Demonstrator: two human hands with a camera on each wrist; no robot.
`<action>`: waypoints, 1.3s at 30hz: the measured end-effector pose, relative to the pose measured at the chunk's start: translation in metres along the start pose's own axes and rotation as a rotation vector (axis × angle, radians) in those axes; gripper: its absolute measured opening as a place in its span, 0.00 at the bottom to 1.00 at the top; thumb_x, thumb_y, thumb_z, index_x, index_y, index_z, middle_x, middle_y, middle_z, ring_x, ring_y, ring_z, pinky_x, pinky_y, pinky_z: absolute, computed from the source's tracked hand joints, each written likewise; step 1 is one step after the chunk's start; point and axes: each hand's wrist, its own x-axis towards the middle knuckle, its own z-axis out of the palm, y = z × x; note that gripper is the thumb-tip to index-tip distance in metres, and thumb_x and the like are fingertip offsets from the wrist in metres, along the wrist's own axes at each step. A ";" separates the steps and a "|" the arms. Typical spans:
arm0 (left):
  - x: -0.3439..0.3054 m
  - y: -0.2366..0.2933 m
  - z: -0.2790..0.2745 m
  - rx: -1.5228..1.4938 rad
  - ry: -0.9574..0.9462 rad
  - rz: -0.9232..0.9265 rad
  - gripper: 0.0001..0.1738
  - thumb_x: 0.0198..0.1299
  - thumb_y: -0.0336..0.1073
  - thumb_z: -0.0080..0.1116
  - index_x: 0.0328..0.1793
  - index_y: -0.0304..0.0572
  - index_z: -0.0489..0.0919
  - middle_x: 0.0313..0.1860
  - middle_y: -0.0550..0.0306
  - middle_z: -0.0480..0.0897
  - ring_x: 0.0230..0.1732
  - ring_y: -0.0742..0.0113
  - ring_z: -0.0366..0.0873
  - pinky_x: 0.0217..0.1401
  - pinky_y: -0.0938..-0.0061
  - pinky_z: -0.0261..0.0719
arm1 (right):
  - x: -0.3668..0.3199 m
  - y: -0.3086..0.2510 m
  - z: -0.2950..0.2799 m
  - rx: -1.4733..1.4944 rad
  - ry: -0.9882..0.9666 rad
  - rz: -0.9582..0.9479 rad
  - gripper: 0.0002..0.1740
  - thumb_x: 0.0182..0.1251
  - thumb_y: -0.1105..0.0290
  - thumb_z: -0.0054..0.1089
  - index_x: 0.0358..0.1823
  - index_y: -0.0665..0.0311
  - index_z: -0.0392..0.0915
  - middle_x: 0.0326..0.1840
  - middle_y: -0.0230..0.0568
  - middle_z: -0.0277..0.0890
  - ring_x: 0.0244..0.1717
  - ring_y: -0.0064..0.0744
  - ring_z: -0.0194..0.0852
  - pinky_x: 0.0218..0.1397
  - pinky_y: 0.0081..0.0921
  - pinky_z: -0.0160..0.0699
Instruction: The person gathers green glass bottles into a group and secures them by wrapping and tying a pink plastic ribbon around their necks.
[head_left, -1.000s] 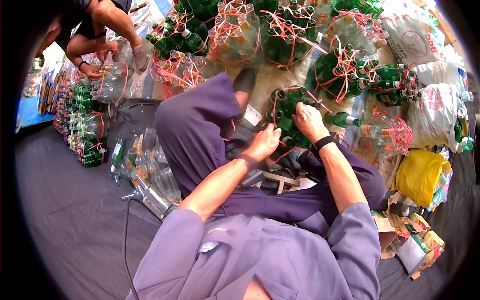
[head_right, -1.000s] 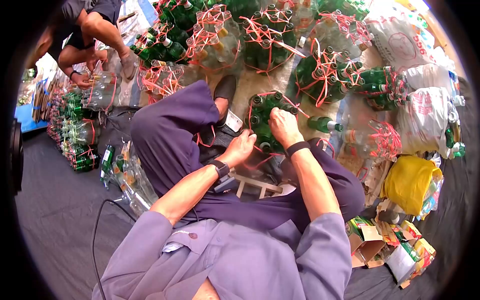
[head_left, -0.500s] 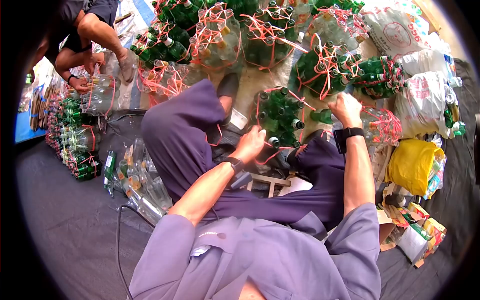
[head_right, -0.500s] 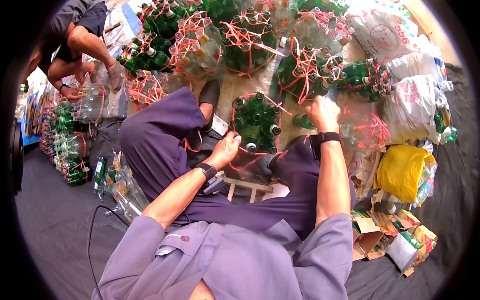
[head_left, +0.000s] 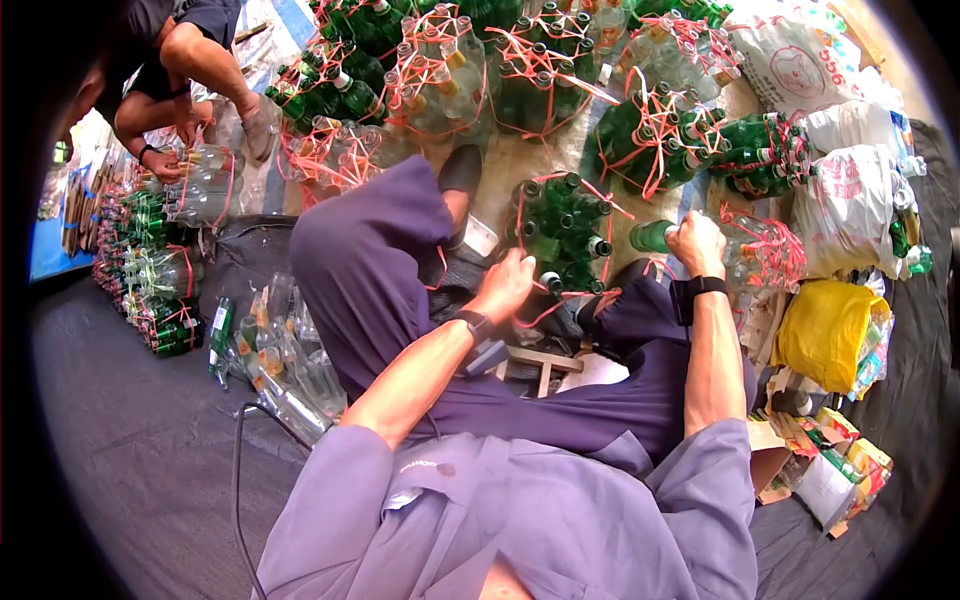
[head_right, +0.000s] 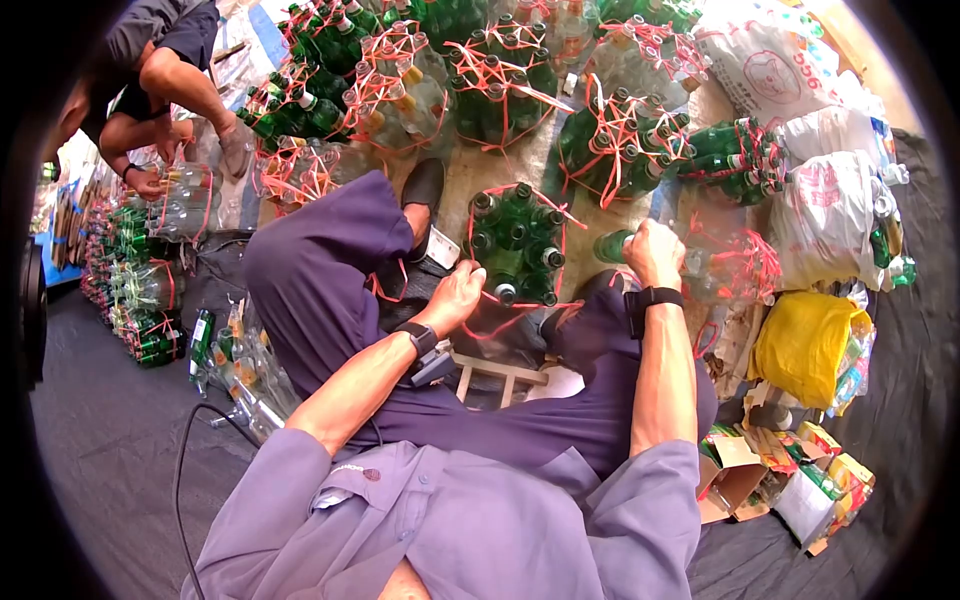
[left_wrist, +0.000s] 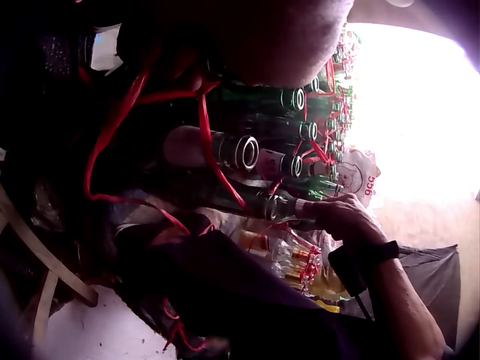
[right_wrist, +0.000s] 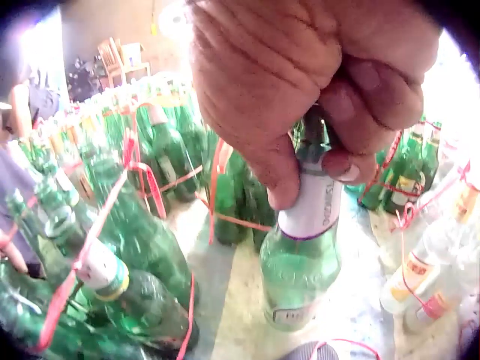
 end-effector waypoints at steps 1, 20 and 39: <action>0.000 0.001 0.001 -0.002 0.006 0.000 0.27 0.74 0.52 0.42 0.62 0.34 0.72 0.51 0.23 0.81 0.57 0.24 0.77 0.64 0.42 0.72 | -0.006 -0.008 -0.028 -0.014 -0.048 0.043 0.18 0.54 0.60 0.60 0.36 0.68 0.86 0.39 0.60 0.85 0.46 0.58 0.86 0.54 0.47 0.83; 0.001 0.000 0.000 0.016 0.006 0.016 0.28 0.74 0.51 0.41 0.62 0.33 0.74 0.56 0.28 0.81 0.61 0.31 0.77 0.64 0.50 0.74 | -0.116 -0.055 -0.239 0.302 0.117 -0.232 0.21 0.59 0.54 0.67 0.26 0.70 0.84 0.21 0.60 0.74 0.28 0.60 0.78 0.35 0.48 0.74; 0.001 0.001 0.000 0.036 -0.013 -0.019 0.27 0.74 0.51 0.41 0.61 0.33 0.74 0.56 0.27 0.80 0.61 0.30 0.76 0.63 0.49 0.73 | -0.106 -0.117 -0.154 0.264 0.043 -0.599 0.19 0.60 0.59 0.66 0.19 0.67 0.78 0.21 0.56 0.76 0.29 0.56 0.80 0.37 0.47 0.79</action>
